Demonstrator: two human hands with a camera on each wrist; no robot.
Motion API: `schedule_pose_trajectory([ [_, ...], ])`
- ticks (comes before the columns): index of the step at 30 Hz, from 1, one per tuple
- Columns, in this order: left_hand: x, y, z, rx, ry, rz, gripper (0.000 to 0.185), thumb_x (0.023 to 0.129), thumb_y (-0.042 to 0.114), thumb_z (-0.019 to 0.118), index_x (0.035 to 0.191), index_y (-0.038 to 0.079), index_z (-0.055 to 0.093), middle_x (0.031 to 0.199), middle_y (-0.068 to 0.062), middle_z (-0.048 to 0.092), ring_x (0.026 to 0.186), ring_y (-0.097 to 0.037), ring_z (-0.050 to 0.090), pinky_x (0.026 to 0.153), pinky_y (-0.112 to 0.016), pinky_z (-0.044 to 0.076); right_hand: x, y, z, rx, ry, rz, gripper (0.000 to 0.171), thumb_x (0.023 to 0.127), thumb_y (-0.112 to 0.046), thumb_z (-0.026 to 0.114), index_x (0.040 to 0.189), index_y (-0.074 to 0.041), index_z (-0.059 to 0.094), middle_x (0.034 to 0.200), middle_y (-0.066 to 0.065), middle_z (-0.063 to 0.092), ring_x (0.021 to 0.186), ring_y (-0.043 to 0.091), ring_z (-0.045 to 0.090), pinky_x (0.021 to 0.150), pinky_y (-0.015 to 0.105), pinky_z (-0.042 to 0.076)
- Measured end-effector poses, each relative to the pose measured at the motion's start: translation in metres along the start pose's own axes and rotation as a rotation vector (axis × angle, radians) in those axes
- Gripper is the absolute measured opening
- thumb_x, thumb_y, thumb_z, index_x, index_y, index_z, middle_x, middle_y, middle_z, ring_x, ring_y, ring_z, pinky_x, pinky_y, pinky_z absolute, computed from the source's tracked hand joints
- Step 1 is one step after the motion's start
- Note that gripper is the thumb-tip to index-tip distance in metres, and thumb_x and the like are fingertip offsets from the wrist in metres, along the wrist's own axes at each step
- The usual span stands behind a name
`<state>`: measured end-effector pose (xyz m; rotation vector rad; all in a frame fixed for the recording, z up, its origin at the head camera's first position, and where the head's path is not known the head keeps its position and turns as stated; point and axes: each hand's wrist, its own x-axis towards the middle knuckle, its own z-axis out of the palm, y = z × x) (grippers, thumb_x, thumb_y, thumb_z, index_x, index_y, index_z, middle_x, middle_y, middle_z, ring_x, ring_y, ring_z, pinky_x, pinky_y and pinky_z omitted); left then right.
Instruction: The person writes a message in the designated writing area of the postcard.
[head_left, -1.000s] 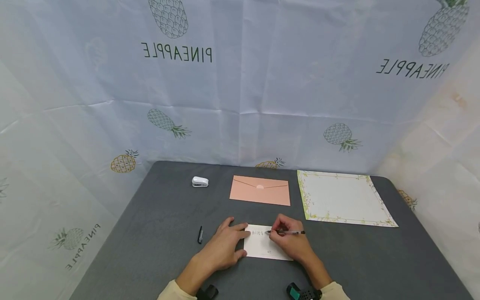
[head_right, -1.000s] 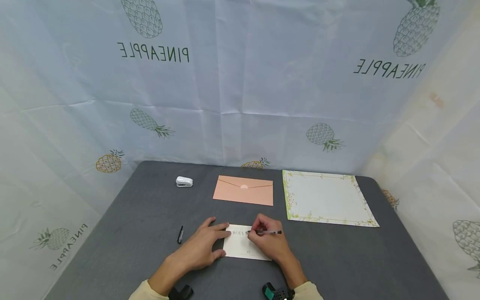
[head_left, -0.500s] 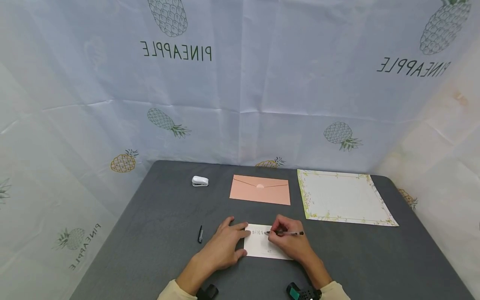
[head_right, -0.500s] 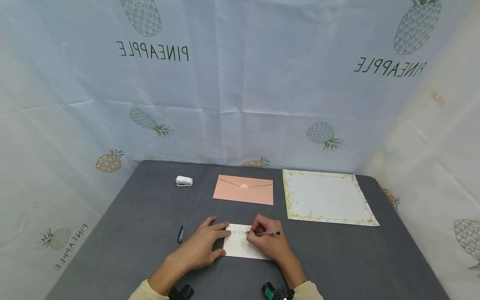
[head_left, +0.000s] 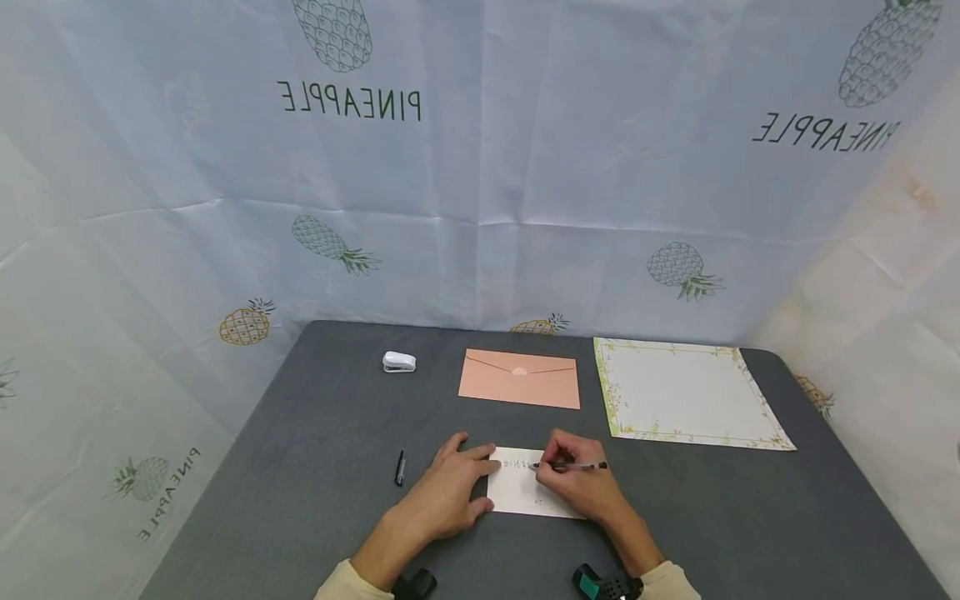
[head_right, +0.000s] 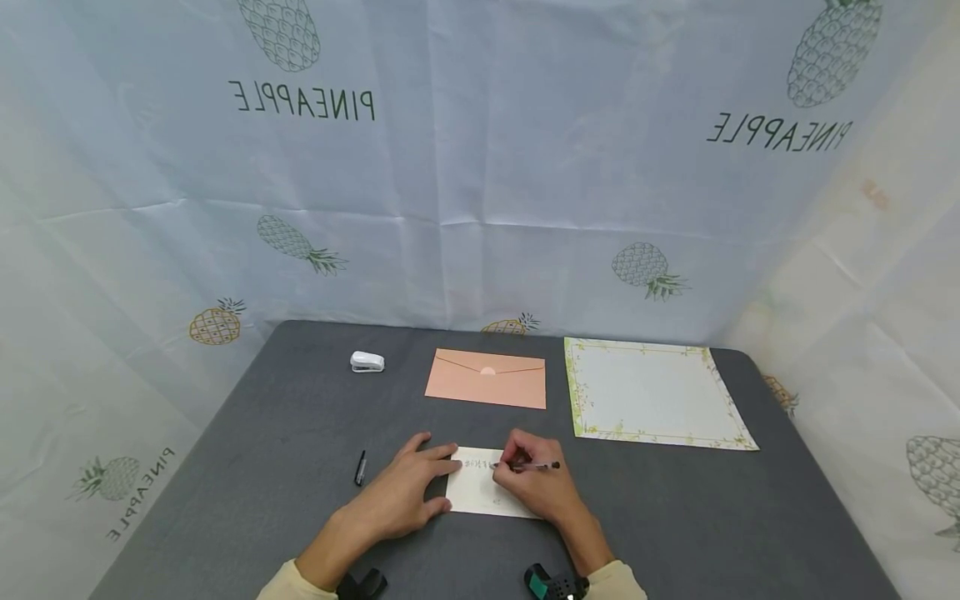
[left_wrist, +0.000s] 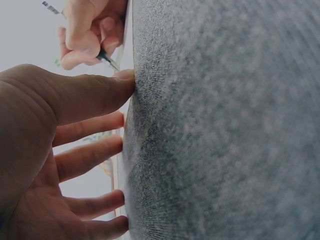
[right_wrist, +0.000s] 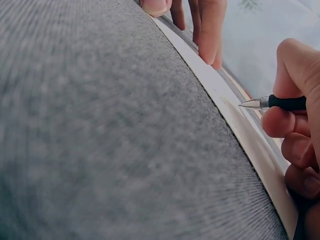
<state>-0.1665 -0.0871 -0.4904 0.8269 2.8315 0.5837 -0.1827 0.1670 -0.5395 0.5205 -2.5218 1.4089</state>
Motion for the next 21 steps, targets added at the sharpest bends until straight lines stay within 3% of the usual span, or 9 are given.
schedule_pose_trajectory([
  [9, 0.0005, -0.0004, 0.0, -0.012, -0.004, -0.001, 0.051, 0.09, 0.025, 0.092, 0.138, 0.014, 0.078, 0.157, -0.006, 0.065, 0.153, -0.049, 0.048, 0.127, -0.065, 0.041, 0.0007, 0.0021, -0.0012, -0.006, 0.019, -0.015, 0.036, 0.079, 0.004, 0.077, 0.077, -0.028, 0.061, 0.07, -0.017, 0.06, 0.062, 0.001, 0.052, 0.055, 0.019, 0.042],
  [21, -0.0002, -0.0005, -0.0001, -0.009, -0.002, 0.003, 0.051, 0.09, 0.024, 0.092, 0.137, 0.014, 0.078, 0.156, -0.007, 0.066, 0.152, -0.049, 0.048, 0.127, -0.064, 0.04, 0.001, -0.0028, 0.0014, 0.012, 0.07, -0.004, 0.035, 0.081, 0.005, 0.077, 0.079, -0.027, 0.063, 0.074, -0.015, 0.067, 0.062, 0.002, 0.056, 0.055, 0.019, 0.045],
])
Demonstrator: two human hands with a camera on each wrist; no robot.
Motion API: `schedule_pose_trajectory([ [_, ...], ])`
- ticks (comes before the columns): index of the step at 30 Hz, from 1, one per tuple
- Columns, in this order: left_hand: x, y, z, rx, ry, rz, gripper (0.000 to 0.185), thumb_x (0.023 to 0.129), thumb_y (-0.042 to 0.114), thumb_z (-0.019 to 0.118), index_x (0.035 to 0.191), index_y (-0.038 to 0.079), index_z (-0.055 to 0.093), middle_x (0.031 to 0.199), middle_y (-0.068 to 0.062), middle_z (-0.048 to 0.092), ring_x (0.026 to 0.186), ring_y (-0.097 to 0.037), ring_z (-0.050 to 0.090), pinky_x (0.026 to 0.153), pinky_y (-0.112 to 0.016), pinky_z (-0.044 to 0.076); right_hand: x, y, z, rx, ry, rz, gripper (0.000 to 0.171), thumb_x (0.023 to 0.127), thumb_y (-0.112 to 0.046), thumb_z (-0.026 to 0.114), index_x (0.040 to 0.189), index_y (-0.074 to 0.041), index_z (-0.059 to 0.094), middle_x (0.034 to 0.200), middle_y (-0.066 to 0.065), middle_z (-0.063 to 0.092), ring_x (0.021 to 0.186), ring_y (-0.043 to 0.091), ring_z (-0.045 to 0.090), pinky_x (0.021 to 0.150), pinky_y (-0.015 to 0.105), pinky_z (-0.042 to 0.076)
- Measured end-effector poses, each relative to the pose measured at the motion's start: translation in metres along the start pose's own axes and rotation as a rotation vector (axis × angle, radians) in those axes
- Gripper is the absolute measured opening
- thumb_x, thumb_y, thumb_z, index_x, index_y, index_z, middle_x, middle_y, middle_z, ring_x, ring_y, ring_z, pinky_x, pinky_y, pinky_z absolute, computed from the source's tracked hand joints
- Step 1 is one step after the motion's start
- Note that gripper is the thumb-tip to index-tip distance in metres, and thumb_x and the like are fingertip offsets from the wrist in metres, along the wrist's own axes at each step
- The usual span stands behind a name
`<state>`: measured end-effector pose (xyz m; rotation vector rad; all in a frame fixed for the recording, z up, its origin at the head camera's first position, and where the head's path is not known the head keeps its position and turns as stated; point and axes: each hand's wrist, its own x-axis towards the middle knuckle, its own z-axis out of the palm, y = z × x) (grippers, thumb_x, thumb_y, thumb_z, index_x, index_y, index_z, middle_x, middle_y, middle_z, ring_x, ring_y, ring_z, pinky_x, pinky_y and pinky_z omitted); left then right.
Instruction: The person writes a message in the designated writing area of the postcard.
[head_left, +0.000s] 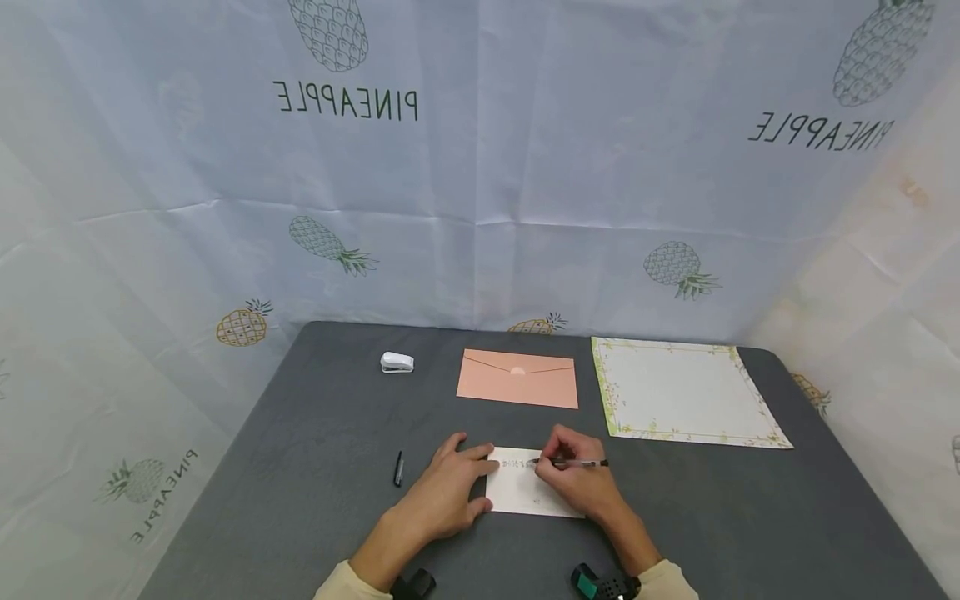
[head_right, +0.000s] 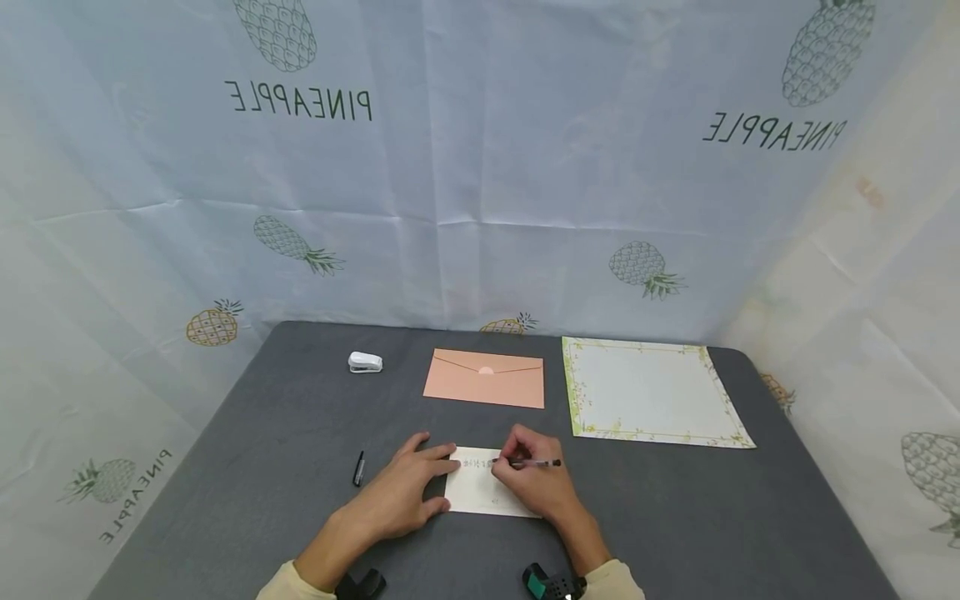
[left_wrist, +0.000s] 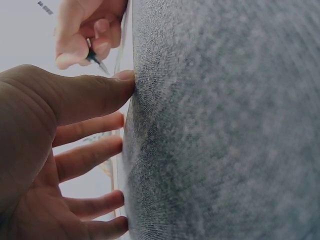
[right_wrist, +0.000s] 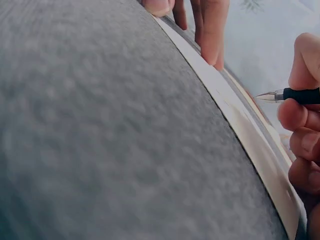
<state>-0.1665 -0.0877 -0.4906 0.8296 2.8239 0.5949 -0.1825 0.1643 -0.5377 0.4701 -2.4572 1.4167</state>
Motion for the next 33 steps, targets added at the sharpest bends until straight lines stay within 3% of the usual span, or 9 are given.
schedule_pose_trajectory([
  [14, 0.0, -0.001, 0.0, 0.002, 0.01, 0.002, 0.05, 0.089, 0.024, 0.093, 0.135, 0.013, 0.079, 0.154, -0.007, 0.067, 0.151, -0.049, 0.05, 0.126, -0.066, 0.041, 0.0, -0.018, 0.018, 0.109, -0.083, 0.032, 0.032, 0.084, 0.004, 0.075, 0.082, -0.027, 0.066, 0.078, -0.011, 0.069, 0.064, 0.003, 0.059, 0.056, 0.019, 0.046],
  [21, 0.0, -0.002, 0.0, 0.012, 0.012, 0.013, 0.051, 0.088, 0.024, 0.093, 0.136, 0.013, 0.079, 0.154, -0.006, 0.067, 0.15, -0.049, 0.051, 0.126, -0.065, 0.041, -0.001, -0.014, 0.024, 0.089, -0.099, 0.038, 0.033, 0.083, 0.004, 0.077, 0.083, -0.028, 0.067, 0.078, -0.013, 0.07, 0.065, 0.003, 0.059, 0.057, 0.018, 0.046],
  [33, 0.001, -0.002, 0.001, 0.036, 0.017, 0.024, 0.051, 0.088, 0.025, 0.093, 0.136, 0.014, 0.078, 0.153, -0.006, 0.068, 0.15, -0.047, 0.052, 0.127, -0.064, 0.041, -0.003, -0.013, 0.027, 0.031, -0.114, -0.031, 0.035, 0.082, 0.004, 0.078, 0.083, -0.029, 0.067, 0.076, -0.017, 0.068, 0.066, 0.001, 0.057, 0.056, 0.017, 0.045],
])
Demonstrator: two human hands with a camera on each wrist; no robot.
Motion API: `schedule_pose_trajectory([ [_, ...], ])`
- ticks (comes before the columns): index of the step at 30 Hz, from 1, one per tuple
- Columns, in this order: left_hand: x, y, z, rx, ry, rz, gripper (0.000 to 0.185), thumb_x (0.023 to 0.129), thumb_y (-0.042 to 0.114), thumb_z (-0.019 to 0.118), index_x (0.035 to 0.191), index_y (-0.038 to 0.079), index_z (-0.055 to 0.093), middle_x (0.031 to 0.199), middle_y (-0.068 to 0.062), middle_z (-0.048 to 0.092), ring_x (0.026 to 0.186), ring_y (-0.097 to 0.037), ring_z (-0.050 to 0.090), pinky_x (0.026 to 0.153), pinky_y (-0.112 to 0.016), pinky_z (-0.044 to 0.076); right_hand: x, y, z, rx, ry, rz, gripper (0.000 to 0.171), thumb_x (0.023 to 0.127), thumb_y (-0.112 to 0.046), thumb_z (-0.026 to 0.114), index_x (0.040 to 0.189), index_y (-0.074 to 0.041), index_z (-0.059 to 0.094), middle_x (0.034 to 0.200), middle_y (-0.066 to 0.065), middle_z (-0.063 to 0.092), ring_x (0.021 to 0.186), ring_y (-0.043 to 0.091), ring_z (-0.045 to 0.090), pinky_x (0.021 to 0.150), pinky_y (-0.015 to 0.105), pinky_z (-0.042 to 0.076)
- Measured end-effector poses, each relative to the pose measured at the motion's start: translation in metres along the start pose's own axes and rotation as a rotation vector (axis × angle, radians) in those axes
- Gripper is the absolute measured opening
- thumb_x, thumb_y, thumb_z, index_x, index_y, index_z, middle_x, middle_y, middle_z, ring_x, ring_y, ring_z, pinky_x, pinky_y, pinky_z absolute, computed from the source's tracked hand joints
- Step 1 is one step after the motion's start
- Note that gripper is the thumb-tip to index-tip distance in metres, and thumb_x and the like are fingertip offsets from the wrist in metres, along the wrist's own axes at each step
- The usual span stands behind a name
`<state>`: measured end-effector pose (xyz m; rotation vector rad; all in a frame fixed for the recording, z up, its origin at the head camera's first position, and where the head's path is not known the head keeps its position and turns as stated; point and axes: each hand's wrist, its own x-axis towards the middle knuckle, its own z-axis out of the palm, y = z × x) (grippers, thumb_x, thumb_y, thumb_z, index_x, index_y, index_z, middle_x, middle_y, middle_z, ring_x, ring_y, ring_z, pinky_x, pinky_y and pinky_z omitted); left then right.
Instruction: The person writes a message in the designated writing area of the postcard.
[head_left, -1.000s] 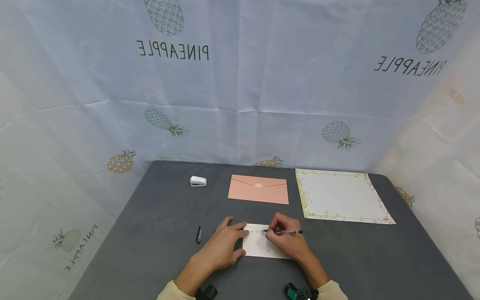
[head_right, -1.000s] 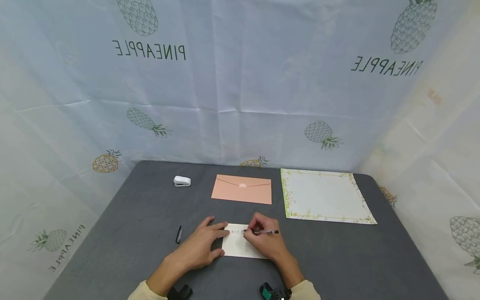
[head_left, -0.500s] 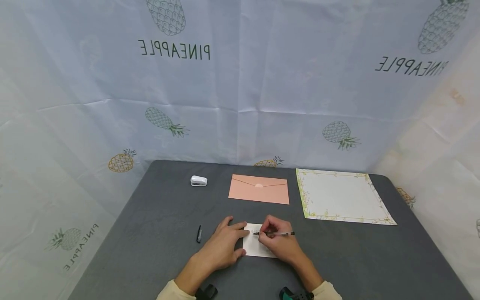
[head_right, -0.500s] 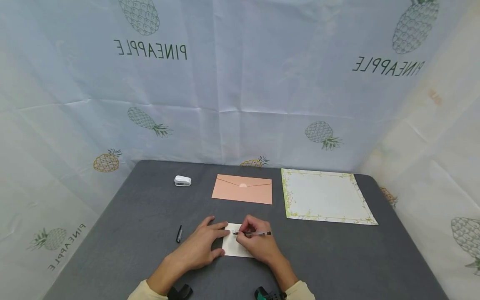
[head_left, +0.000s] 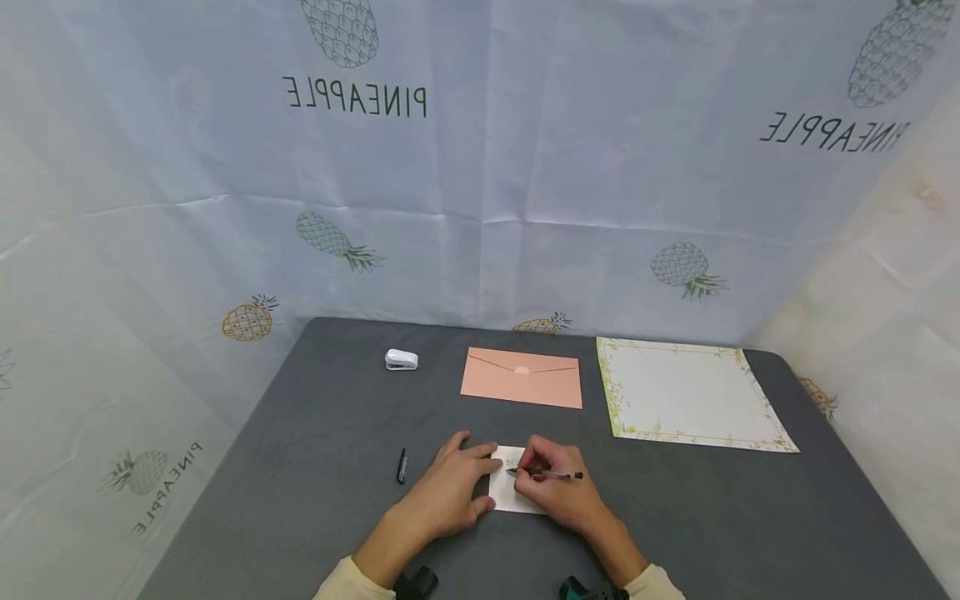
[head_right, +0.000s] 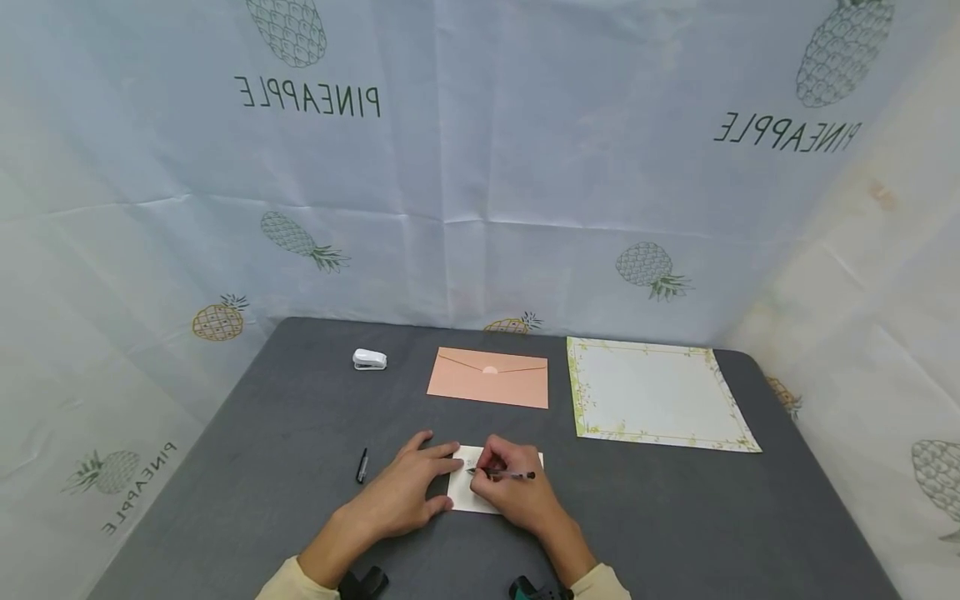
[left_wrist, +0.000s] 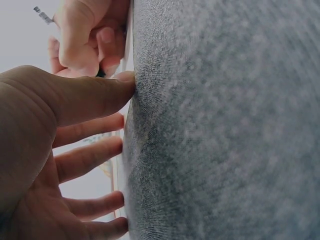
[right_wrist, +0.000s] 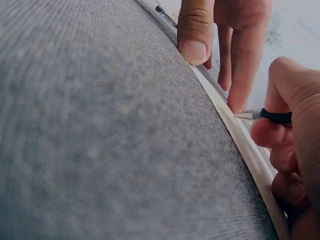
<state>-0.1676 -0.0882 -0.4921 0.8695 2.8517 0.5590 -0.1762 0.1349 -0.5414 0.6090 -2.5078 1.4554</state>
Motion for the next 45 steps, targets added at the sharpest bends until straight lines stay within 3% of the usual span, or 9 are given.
schedule_pose_trajectory([
  [19, -0.0006, -0.0008, -0.0003, -0.008, -0.002, 0.004, 0.052, 0.089, 0.025, 0.093, 0.137, 0.013, 0.078, 0.154, -0.007, 0.068, 0.151, -0.047, 0.051, 0.127, -0.064, 0.041, -0.0004, 0.0018, -0.0007, 0.021, -0.01, -0.039, 0.035, 0.08, 0.005, 0.077, 0.08, -0.029, 0.066, 0.072, -0.016, 0.064, 0.061, -0.001, 0.052, 0.053, 0.016, 0.04],
  [25, -0.0005, -0.0006, -0.0012, -0.005, 0.007, 0.018, 0.051, 0.089, 0.024, 0.093, 0.136, 0.012, 0.078, 0.153, -0.008, 0.068, 0.15, -0.047, 0.052, 0.127, -0.063, 0.041, -0.0001, 0.0004, -0.0008, 0.03, -0.007, -0.036, 0.035, 0.081, 0.004, 0.078, 0.082, -0.029, 0.067, 0.076, -0.015, 0.069, 0.064, -0.001, 0.056, 0.054, 0.016, 0.043],
  [31, 0.0, 0.0003, -0.0018, -0.015, -0.012, -0.004, 0.052, 0.09, 0.026, 0.092, 0.138, 0.013, 0.077, 0.155, -0.007, 0.067, 0.152, -0.048, 0.05, 0.127, -0.064, 0.041, -0.0005, 0.0, -0.0021, 0.031, -0.014, -0.045, 0.033, 0.079, 0.006, 0.076, 0.08, -0.026, 0.066, 0.071, -0.015, 0.062, 0.061, -0.001, 0.05, 0.053, 0.016, 0.037],
  [38, 0.0, 0.0001, -0.0004, -0.018, -0.01, -0.008, 0.052, 0.089, 0.026, 0.093, 0.137, 0.014, 0.078, 0.154, -0.006, 0.067, 0.152, -0.048, 0.05, 0.126, -0.065, 0.041, -0.0008, 0.0001, -0.0013, 0.042, -0.022, -0.031, 0.034, 0.082, 0.004, 0.078, 0.083, -0.028, 0.068, 0.077, -0.015, 0.07, 0.065, -0.001, 0.057, 0.055, 0.017, 0.044],
  [45, -0.0014, -0.0002, 0.0001, -0.035, 0.008, 0.006, 0.051, 0.089, 0.023, 0.093, 0.136, 0.011, 0.078, 0.153, -0.009, 0.068, 0.151, -0.05, 0.05, 0.126, -0.065, 0.041, -0.0012, -0.0004, -0.0022, 0.059, -0.026, -0.076, 0.033, 0.078, 0.007, 0.076, 0.08, -0.025, 0.066, 0.07, -0.013, 0.062, 0.06, -0.003, 0.05, 0.051, 0.016, 0.038],
])
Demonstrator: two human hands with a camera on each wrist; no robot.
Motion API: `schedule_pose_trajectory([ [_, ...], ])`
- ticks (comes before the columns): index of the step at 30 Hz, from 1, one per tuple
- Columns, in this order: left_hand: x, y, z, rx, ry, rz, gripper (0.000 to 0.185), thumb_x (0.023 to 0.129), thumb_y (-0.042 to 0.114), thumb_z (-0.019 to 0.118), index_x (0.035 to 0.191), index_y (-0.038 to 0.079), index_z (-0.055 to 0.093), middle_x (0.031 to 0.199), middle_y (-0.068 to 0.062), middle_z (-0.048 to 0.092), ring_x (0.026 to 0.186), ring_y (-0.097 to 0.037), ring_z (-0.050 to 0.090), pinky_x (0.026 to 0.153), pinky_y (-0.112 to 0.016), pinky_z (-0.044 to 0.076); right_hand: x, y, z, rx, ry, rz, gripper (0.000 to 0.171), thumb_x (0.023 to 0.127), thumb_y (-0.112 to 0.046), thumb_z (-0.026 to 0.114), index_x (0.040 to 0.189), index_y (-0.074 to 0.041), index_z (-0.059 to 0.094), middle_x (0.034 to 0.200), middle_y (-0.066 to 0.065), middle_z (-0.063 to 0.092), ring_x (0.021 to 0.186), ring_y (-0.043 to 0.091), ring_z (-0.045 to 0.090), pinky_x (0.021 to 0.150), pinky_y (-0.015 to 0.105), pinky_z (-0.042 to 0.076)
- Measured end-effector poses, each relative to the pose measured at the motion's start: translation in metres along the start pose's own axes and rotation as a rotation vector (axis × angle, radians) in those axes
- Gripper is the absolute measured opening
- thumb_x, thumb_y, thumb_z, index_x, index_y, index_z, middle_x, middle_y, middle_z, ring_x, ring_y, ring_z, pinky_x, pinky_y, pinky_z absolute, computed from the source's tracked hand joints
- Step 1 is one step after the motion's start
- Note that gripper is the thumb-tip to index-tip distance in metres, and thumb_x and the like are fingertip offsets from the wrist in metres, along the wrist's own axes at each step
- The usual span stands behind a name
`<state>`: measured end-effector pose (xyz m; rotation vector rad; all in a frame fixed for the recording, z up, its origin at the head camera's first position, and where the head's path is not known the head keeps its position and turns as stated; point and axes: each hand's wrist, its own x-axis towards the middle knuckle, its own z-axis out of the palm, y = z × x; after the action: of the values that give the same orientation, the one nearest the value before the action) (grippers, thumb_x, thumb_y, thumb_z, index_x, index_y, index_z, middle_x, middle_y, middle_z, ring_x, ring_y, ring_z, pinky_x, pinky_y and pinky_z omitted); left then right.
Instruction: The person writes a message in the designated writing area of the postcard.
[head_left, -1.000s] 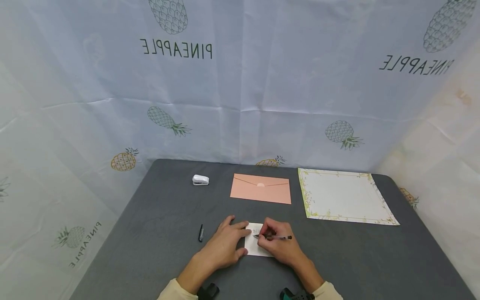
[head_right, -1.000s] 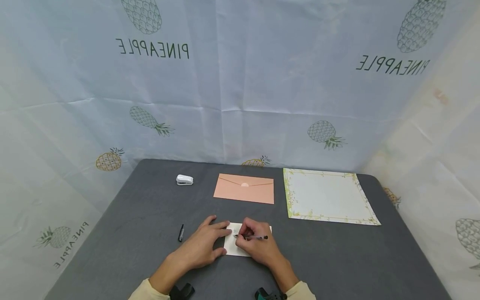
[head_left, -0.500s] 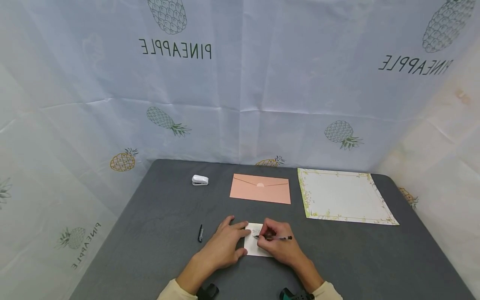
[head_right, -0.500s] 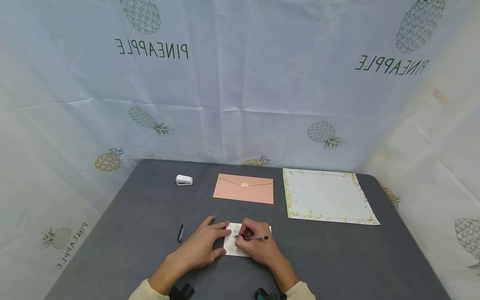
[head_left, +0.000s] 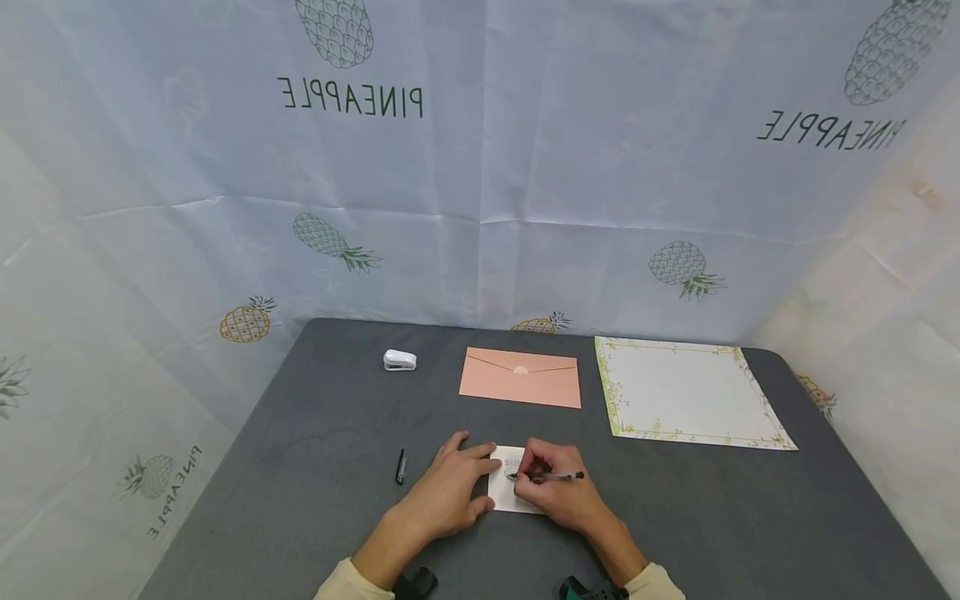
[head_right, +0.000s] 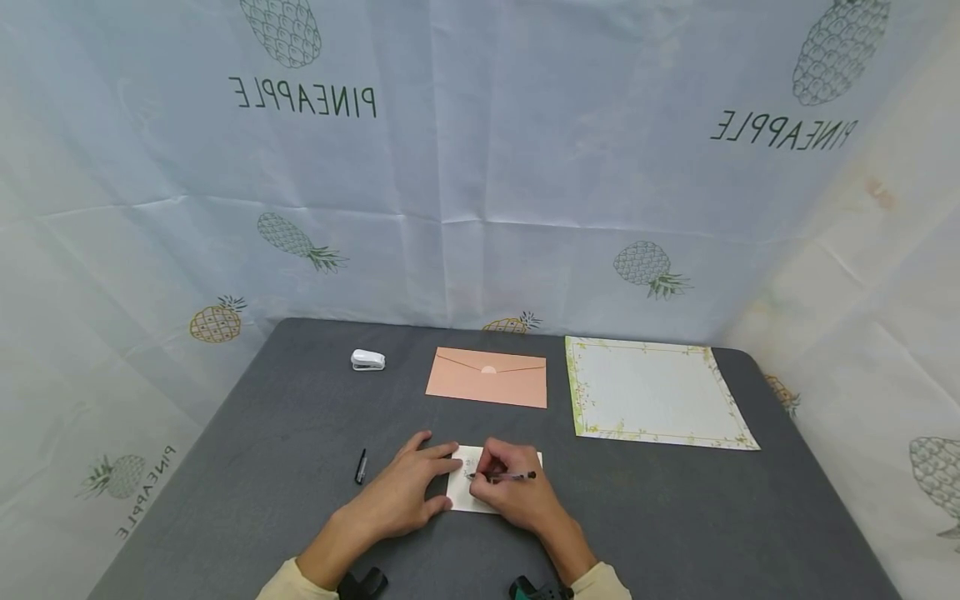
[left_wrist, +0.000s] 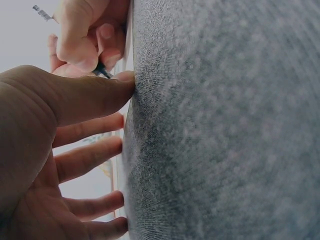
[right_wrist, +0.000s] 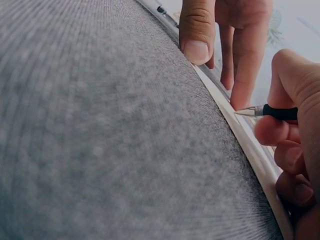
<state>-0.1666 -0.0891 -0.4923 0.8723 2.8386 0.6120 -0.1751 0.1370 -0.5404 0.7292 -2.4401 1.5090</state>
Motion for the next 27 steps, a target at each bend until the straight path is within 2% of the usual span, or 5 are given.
schedule_pose_trajectory([
  [8, 0.0007, 0.0013, -0.0014, 0.001, -0.013, -0.009, 0.05, 0.09, 0.023, 0.092, 0.137, 0.011, 0.078, 0.154, -0.008, 0.067, 0.152, -0.049, 0.05, 0.127, -0.066, 0.041, -0.001, 0.0015, -0.0017, 0.029, 0.066, 0.058, 0.037, 0.079, 0.009, 0.075, 0.079, -0.027, 0.064, 0.071, -0.011, 0.064, 0.061, -0.001, 0.051, 0.054, 0.016, 0.04],
  [14, -0.0005, 0.0015, -0.0037, 0.001, -0.003, -0.004, 0.05, 0.089, 0.022, 0.093, 0.135, 0.011, 0.079, 0.153, -0.008, 0.068, 0.15, -0.05, 0.051, 0.125, -0.066, 0.042, -0.0007, 0.0025, -0.0028, -0.021, 0.117, 0.065, 0.038, 0.08, 0.008, 0.074, 0.077, -0.028, 0.063, 0.07, -0.013, 0.063, 0.06, 0.0, 0.052, 0.053, 0.017, 0.041],
  [20, -0.0011, 0.0014, -0.0044, -0.002, -0.01, -0.004, 0.051, 0.089, 0.022, 0.093, 0.136, 0.012, 0.078, 0.154, -0.008, 0.067, 0.15, -0.05, 0.051, 0.126, -0.066, 0.042, -0.0005, 0.0046, -0.0048, -0.024, 0.054, 0.085, 0.035, 0.081, 0.005, 0.076, 0.08, -0.028, 0.063, 0.072, -0.013, 0.064, 0.062, 0.001, 0.053, 0.054, 0.017, 0.042],
  [27, -0.0005, 0.0007, -0.0027, 0.008, -0.014, -0.008, 0.05, 0.09, 0.023, 0.092, 0.136, 0.013, 0.078, 0.154, -0.007, 0.067, 0.151, -0.049, 0.051, 0.126, -0.065, 0.042, -0.001, 0.0026, -0.0035, 0.004, 0.019, 0.046, 0.035, 0.081, 0.006, 0.076, 0.082, -0.028, 0.065, 0.074, -0.013, 0.068, 0.063, 0.0, 0.055, 0.053, 0.018, 0.044],
])
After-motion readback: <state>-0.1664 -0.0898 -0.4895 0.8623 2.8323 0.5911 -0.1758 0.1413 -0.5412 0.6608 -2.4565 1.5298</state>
